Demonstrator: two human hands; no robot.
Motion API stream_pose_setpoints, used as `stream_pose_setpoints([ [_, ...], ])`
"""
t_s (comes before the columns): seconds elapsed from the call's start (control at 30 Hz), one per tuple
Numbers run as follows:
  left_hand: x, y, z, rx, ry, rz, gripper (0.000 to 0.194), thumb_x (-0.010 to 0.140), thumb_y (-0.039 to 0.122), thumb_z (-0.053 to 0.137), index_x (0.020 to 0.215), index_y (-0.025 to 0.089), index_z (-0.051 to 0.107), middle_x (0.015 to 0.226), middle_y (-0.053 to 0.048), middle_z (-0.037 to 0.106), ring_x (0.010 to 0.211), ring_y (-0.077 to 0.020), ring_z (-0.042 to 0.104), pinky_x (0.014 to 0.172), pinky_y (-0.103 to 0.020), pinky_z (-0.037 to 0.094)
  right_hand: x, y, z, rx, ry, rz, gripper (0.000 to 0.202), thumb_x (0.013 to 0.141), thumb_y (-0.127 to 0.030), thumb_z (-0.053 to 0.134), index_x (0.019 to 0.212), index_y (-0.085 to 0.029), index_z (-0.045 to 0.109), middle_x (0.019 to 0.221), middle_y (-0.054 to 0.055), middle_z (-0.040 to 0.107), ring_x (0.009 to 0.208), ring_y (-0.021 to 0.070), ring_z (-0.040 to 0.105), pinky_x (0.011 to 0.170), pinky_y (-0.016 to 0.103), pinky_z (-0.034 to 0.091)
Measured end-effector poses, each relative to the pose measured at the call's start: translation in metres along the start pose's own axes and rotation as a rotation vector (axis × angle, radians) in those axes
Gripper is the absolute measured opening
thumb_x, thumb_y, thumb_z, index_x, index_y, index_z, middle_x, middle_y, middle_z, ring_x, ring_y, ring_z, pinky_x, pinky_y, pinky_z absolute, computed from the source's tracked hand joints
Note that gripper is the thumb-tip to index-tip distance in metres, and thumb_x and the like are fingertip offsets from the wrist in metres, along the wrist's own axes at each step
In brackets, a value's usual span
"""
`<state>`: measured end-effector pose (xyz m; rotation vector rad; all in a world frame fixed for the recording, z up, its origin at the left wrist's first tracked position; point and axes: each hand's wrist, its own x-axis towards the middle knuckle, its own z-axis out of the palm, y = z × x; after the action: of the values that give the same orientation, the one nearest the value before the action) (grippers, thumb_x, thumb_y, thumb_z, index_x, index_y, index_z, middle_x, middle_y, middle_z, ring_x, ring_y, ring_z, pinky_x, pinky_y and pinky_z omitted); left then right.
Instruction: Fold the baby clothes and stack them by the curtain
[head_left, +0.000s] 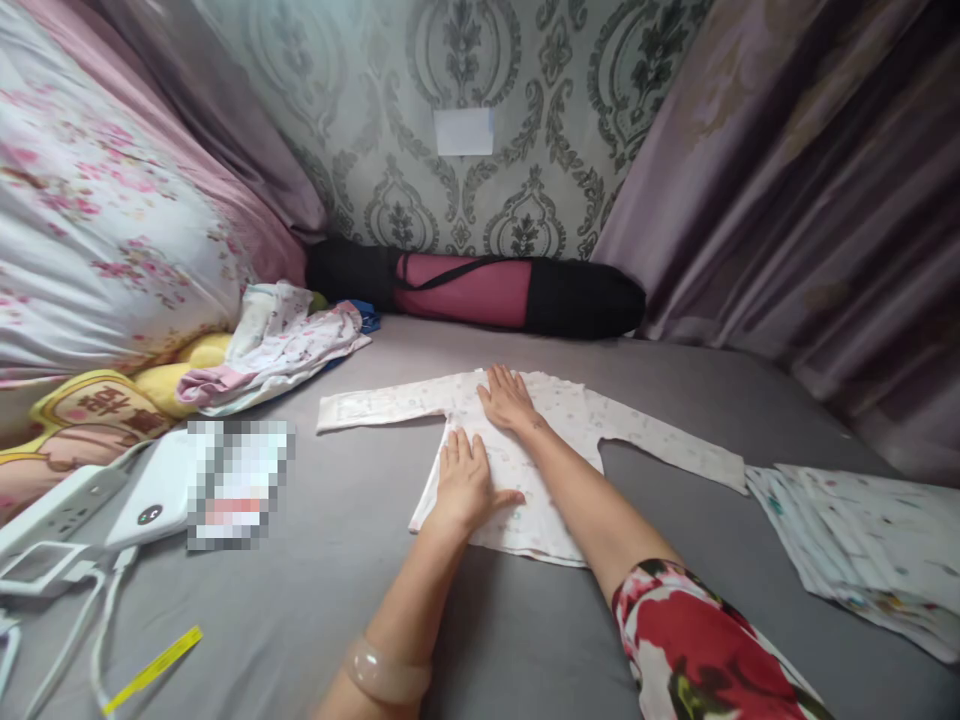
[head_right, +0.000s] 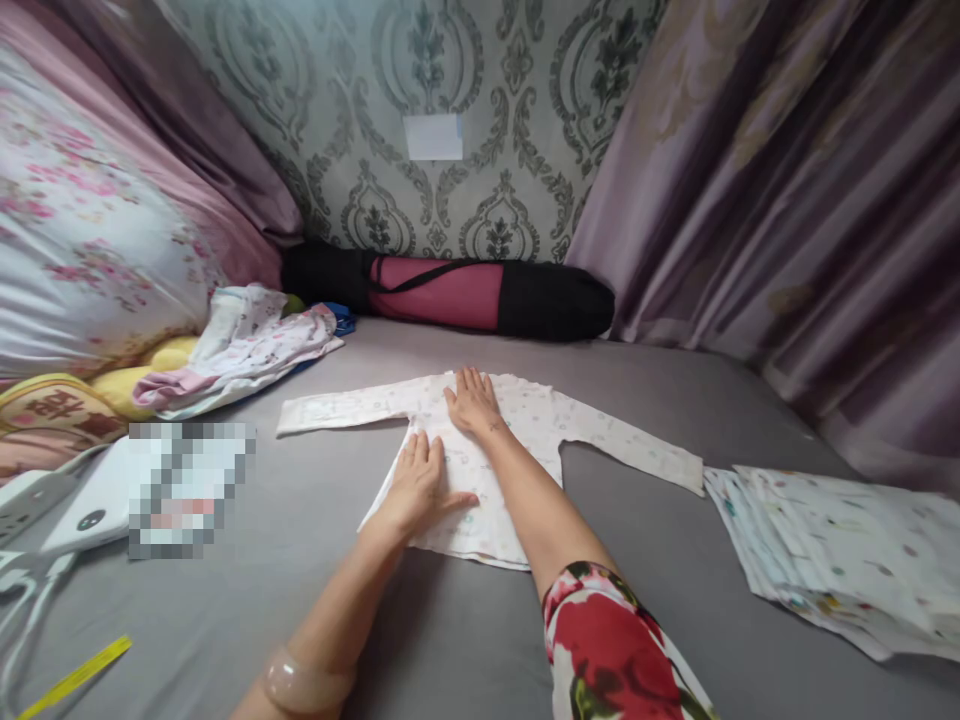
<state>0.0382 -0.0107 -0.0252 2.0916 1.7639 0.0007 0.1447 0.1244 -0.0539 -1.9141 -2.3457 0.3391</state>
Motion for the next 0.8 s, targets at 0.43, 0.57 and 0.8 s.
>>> stream_pose_setpoints([
  [0.43,-0.005,0.0,-0.01,-0.114,0.079,0.013,0.092,0.082,0.06,0.059,0.142,-0.004,0.032,0.154,-0.032,0.021,0.146,-0.0405,0.013,0.117,-0.048,0.018,-0.007,0.013,-0.011,0.026,0.078,0.071,0.065,0.099,-0.045,0.015,0.152,-0.009,0.024,0.159,0.015,0.021,0.147,0.0251,0.013,0.118,0.044,0.01],
  [0.57,0.003,-0.001,0.006,-0.13,0.112,0.053,0.09,0.081,0.059,0.06,0.143,-0.001,0.032,0.155,-0.03,0.019,0.146,-0.0392,0.011,0.117,-0.05,0.016,-0.012,0.047,-0.002,-0.045,0.209,0.232,0.07,0.098,-0.047,0.017,0.15,-0.002,0.022,0.158,0.021,0.017,0.147,0.0298,0.01,0.117,0.049,0.008],
  [0.8,0.009,-0.002,0.016,-0.088,0.019,0.065,0.102,0.077,0.064,0.061,0.147,0.001,0.024,0.157,-0.029,0.01,0.147,-0.0392,0.003,0.117,-0.054,0.011,-0.001,0.089,0.02,-0.07,0.249,0.467,0.076,0.097,-0.052,0.015,0.148,0.004,0.025,0.156,0.024,0.022,0.146,0.0325,0.013,0.117,0.05,0.006],
])
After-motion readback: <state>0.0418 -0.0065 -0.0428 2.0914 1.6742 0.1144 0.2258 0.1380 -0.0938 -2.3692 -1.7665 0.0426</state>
